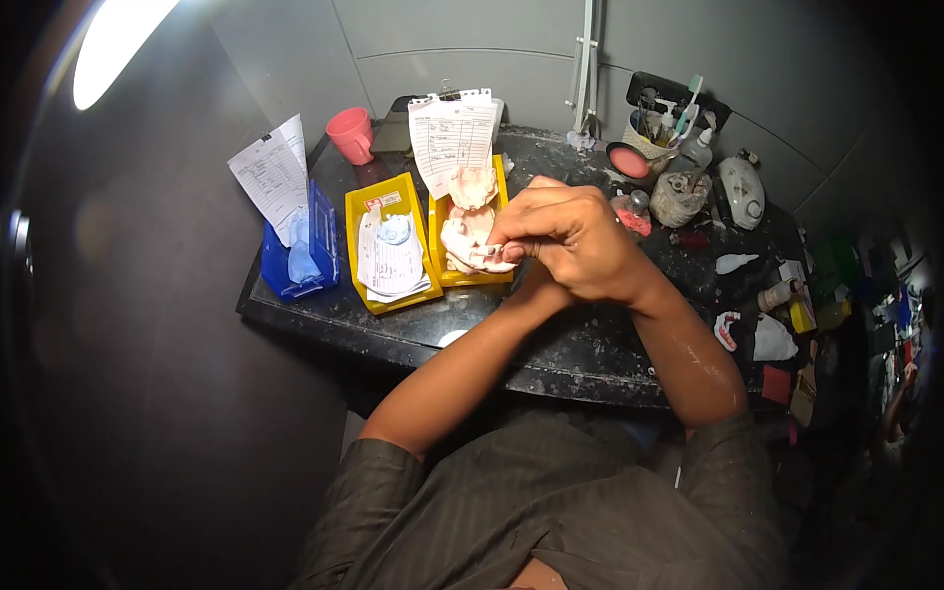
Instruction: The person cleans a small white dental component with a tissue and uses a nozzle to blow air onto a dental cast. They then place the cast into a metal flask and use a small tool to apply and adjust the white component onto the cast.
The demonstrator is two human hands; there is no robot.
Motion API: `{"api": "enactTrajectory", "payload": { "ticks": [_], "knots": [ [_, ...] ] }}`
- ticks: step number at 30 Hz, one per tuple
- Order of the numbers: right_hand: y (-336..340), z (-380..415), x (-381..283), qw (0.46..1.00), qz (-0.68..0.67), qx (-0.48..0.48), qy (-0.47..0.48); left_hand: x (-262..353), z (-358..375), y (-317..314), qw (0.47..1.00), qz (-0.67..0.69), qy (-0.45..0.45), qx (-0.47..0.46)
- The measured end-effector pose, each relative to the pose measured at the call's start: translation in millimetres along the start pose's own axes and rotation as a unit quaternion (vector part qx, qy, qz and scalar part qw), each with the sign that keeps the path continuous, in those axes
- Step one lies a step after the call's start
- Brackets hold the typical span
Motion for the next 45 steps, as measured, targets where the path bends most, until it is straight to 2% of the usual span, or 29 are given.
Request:
{"api": "enactTrajectory", "payload": {
  "ticks": [5,8,9,10,12,13,14,16,17,19,22,24,26,27,28,30,35,38,41,43,45],
  "knots": [
    [17.9,13.7,-18.3,0.999,0.021,0.048,0.017,16.5,-3.5,17.1,0.997,0.059,-0.047,0.017],
    [33.4,24.3,-22.3,0.996,0.054,0.063,0.026,15.1,-12.1,18.2,0.986,0.079,-0.126,0.074],
    [38.1,26.9,-24.0,0.995,0.066,0.075,0.025,19.5,-21.0,18.9,0.977,0.046,-0.171,0.12],
    [42.5,29.9,-24.4,0.994,0.069,0.08,0.021,9.0,-22.1,17.9,0.989,0.106,-0.079,0.069],
    [53.4,37.2,-24.7,0.992,0.091,0.09,0.013,17.5,-16.8,27.4,0.978,0.196,-0.045,0.051],
    [58.5,40.0,-26.5,0.989,0.123,0.074,0.014,34.7,-12.3,37.1,0.903,0.4,0.15,-0.056],
    [61.8,44.6,-26.8,0.989,0.127,0.079,0.009,24.0,-11.0,31.6,0.852,0.5,0.142,-0.055],
    [67.7,53.3,-26.6,0.981,0.176,0.08,0.0,47.9,-10.7,37.1,0.789,0.589,0.138,-0.108],
    [69.3,61.0,-23.1,0.98,0.174,0.093,-0.008,52.7,-9.2,38.4,0.789,0.587,0.14,-0.116],
    [71.2,70.4,-22.3,0.979,0.178,0.099,-0.028,58.7,-4.9,33.6,0.734,0.638,0.158,-0.171],
    [74.8,86.0,-18.4,0.978,0.177,0.101,-0.051,61.2,-1.9,33.0,0.768,0.591,0.186,-0.161],
    [78.6,92.0,-22.2,0.97,0.195,0.14,-0.049,60.7,0.5,30.0,0.768,0.588,0.174,-0.182],
    [80.7,97.3,-24.9,0.964,0.207,0.158,-0.058,63.5,3.0,30.0,0.795,0.56,0.172,-0.159],
    [80.9,102.0,-24.7,0.961,0.206,0.171,-0.062,66.3,5.1,30.2,0.764,0.594,0.171,-0.185],
    [81.0,107.4,-23.9,0.959,0.204,0.185,-0.066,67.4,5.4,29.6,0.763,0.592,0.178,-0.187],
    [78.1,117.6,-20.9,0.959,0.196,0.188,-0.079,71.3,5.4,29.4,0.785,0.569,0.162,-0.185],
    [76.3,129.2,-18.2,0.953,0.187,0.221,-0.091,71.3,6.6,26.4,0.794,0.548,0.167,-0.204],
    [77.5,133.3,-17.6,0.952,0.185,0.22,-0.105,69.7,8.1,25.6,0.813,0.524,0.178,-0.181],
    [79.7,136.7,-17.4,0.951,0.179,0.216,-0.133,68.6,7.5,27.0,0.841,0.486,0.152,-0.182],
    [81.6,138.7,-15.9,0.948,0.189,0.223,-0.123,68.3,7.8,30.7,0.877,0.43,0.152,-0.151],
    [81.2,141.3,-15.8,0.946,0.198,0.231,-0.115,73.9,6.7,28.6,0.871,0.447,0.147,-0.141]
  ]
}}
Point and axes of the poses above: each hand's wrist, its own z-axis away from the middle knuckle, its own y-axis out of the back of the hand, x = y × z, the point moved 5 cm from there along -z, towards the middle knuckle, and after that the axes turned 11 degrees about y, right-handed, at the moved point
